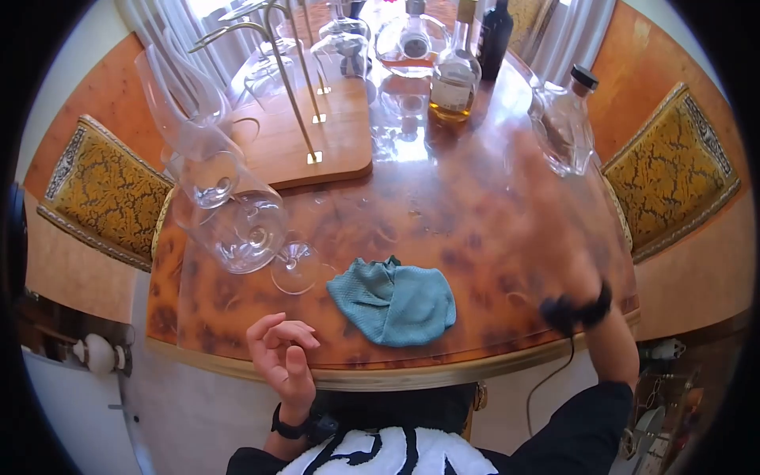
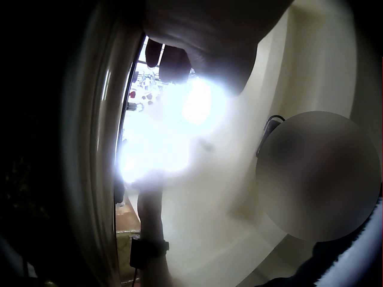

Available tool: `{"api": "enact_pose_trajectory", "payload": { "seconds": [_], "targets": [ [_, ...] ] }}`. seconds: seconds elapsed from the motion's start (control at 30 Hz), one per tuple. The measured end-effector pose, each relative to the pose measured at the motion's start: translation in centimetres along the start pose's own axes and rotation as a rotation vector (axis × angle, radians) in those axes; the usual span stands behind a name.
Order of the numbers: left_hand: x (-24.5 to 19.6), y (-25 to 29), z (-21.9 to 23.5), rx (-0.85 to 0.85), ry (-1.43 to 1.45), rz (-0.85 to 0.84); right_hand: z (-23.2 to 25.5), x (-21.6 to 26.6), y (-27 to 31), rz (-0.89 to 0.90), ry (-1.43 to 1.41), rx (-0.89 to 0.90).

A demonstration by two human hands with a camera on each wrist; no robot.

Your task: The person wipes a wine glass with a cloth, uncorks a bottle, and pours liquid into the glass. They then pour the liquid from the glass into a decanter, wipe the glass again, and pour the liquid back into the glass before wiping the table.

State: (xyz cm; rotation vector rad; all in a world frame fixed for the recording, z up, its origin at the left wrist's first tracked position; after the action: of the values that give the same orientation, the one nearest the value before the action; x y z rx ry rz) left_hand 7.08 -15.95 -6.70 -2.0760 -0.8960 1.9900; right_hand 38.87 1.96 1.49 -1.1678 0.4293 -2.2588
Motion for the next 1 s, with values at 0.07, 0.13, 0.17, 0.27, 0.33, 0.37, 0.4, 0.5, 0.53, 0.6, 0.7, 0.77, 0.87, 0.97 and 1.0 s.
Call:
{"api": "enact_pose_trajectory", "payload": {
  "seconds": [0.07,0.13,0.17,0.27,0.33,0.37,0.4,0.5,0.53,0.6,0.7,0.77,0.87,0.97,1.0],
  "targets": [
    [-0.1,0.0,0.0,0.014,-0.019,0.01,-3.6,7.7,3.3,0.3,0.496,0.45],
    [-0.2,0.0,-0.3,0.036,-0.025,0.012,-6.0,8.9,4.7,0.332,0.384,0.591],
    [-0.3,0.0,-0.4,0.01,-0.06,0.012,-7.1,8.8,4.9,0.362,0.31,0.649],
    [-0.4,0.2,-0.4,-0.017,-0.09,0.011,-10.5,6.0,4.9,0.442,0.262,0.731],
    [-0.3,0.0,-0.3,-0.036,-0.087,0.003,-10.9,5.6,4.3,0.491,0.269,0.776],
    [-0.3,0.0,-0.3,-0.043,-0.085,0.006,-10.9,5.7,4.2,0.496,0.274,0.786],
    [-0.4,0.1,-0.3,-0.051,-0.085,0.016,-10.8,5.8,4.2,0.466,0.26,0.771],
    [-0.4,0.0,-0.3,-0.046,-0.081,0.026,-10.9,5.1,3.4,0.436,0.249,0.723],
    [-0.2,0.0,-0.2,-0.043,-0.081,0.029,-11.0,4.3,2.8,0.435,0.31,0.667],
    [-0.1,0.1,0.0,-0.015,-0.078,0.023,-10.5,2.1,0.5,0.366,0.367,0.577],
    [-0.2,-0.1,-0.2,-0.008,-0.072,0.018,-7.1,-7.5,-4.8,0.184,0.67,0.611],
    [-0.2,0.3,-0.1,-0.013,-0.071,0.013,-4.6,-14.4,-7.0,0.077,0.865,0.345],
    [-0.3,0.0,-0.1,-0.042,-0.049,0.019,-4.4,-14.4,-7.7,-0.046,0.716,0.368],
    [-0.3,0.0,-0.3,-0.047,-0.031,0.022,-4.7,-13.6,-7.2,-0.035,0.687,0.348],
    [-0.3,0.1,-0.2,-0.039,-0.039,0.02,-5.2,-12.2,-6.6,0.02,0.683,0.345]
  ]
}}
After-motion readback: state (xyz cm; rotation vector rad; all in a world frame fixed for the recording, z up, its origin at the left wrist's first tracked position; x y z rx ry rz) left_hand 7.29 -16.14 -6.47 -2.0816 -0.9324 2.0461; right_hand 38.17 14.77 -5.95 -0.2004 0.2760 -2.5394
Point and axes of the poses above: each hand's wrist, its own y-axis away from the middle knuckle, its own z-axis out of the back of the hand, x = y × z, the point moved 1 cm from there along -y, towards the middle knuckle, and after that the axes turned 2 degrees about x, right-handed, at the moved point
